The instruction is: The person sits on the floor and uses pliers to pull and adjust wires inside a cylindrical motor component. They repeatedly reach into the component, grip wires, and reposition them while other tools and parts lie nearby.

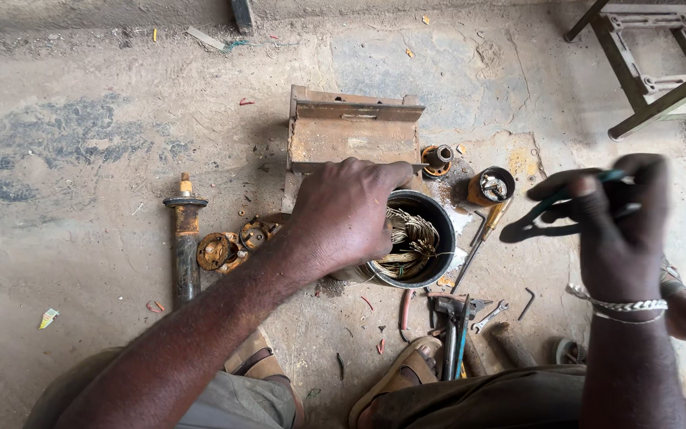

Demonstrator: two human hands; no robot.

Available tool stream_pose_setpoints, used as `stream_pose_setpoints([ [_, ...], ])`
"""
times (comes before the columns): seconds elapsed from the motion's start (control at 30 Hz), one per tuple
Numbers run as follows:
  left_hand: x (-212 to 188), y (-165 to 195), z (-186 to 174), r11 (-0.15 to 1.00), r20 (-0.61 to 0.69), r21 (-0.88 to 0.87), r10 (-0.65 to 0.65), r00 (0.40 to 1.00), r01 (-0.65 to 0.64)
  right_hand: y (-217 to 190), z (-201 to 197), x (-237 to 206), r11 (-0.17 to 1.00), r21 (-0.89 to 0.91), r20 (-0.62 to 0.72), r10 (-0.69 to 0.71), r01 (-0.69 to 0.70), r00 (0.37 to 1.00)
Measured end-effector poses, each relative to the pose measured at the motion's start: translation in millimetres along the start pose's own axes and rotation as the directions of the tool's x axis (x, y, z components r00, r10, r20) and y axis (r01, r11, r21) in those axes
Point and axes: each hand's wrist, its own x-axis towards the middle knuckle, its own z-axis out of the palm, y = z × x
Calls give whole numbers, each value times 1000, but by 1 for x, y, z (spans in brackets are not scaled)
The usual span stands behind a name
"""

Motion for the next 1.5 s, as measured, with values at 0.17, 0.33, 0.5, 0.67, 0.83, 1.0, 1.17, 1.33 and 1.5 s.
stream_pose_setpoints([
  [0.17,1,0,1,1000,-27,5,2,1000,-2,-1,-7,-15,850,484,-205,-120,207,971],
  [0.33,-1,-8,3,996,-65,-85,25,998,-31,-40,10,-35,782,600,-58,-167,168,984],
  [0.5,-3,-21,7,986,-15,-162,32,999,-34,-67,65,-47,863,483,156,-253,150,955],
  [0.67,-7,-28,-2,812,-355,-321,374,857,-487,-75,88,-31,851,523,335,-256,47,907],
  [0.83,-15,-4,-2,747,-315,-476,348,883,-465,-74,99,-36,869,489,332,-265,75,905],
  [1.0,-15,-2,-8,769,-238,-553,222,946,-320,-71,97,-40,897,410,309,-309,167,899],
  [1.17,-15,0,-14,793,-243,-527,206,948,-307,-68,99,-47,897,418,297,-287,147,911],
  [1.33,-15,0,-15,841,-282,-436,211,936,-321,-54,102,-41,873,447,300,-353,196,886],
  [1.5,-14,-2,-13,839,-275,-455,186,943,-298,-50,101,-45,879,448,296,-319,164,900],
])
